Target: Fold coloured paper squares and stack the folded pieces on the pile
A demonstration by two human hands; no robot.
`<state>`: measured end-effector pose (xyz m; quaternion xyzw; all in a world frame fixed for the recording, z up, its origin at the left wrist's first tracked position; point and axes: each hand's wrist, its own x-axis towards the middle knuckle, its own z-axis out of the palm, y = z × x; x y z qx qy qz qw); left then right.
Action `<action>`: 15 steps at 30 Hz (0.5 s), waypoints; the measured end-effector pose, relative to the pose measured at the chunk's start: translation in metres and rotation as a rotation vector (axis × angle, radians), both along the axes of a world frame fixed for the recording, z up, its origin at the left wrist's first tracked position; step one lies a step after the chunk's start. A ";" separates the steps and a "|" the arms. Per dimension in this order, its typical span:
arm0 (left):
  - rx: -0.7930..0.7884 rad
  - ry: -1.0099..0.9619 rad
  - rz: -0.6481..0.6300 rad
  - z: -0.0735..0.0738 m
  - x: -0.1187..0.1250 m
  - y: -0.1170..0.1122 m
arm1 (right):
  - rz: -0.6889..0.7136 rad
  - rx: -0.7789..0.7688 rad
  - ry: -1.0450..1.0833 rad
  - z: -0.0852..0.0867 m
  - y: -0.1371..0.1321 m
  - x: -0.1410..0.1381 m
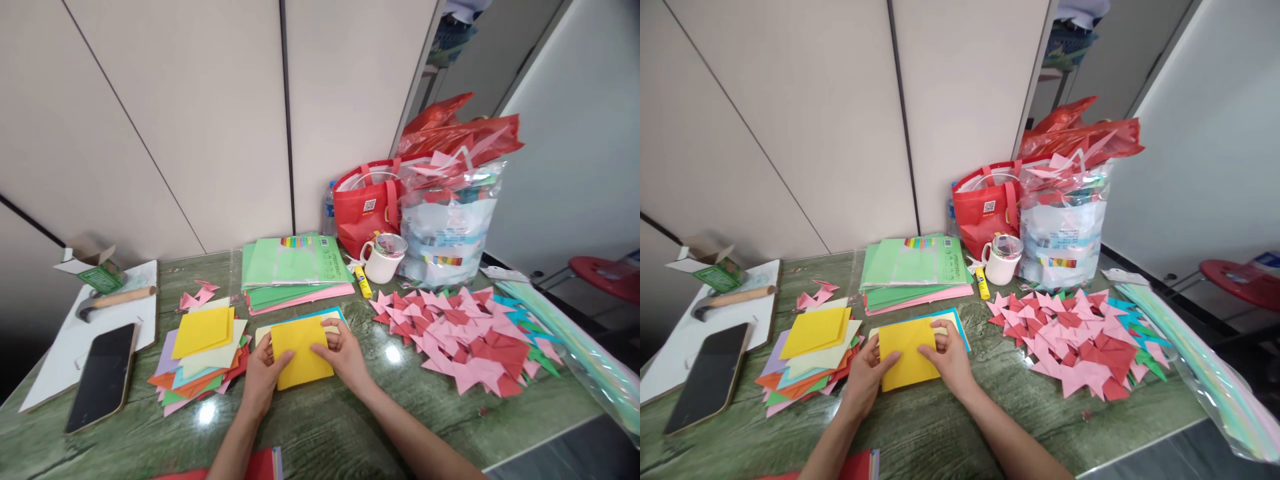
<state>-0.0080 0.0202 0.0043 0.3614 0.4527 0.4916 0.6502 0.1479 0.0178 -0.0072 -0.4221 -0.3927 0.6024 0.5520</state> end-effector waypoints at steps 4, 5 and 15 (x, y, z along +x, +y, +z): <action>0.006 0.052 0.027 -0.002 0.001 0.001 | -0.016 -0.046 0.024 0.001 0.000 0.002; 0.009 0.058 0.031 -0.002 0.001 0.001 | -0.008 -0.048 0.024 0.000 0.001 0.002; -0.039 -0.043 -0.042 0.001 -0.001 0.001 | 0.110 -0.008 0.012 -0.006 0.005 0.005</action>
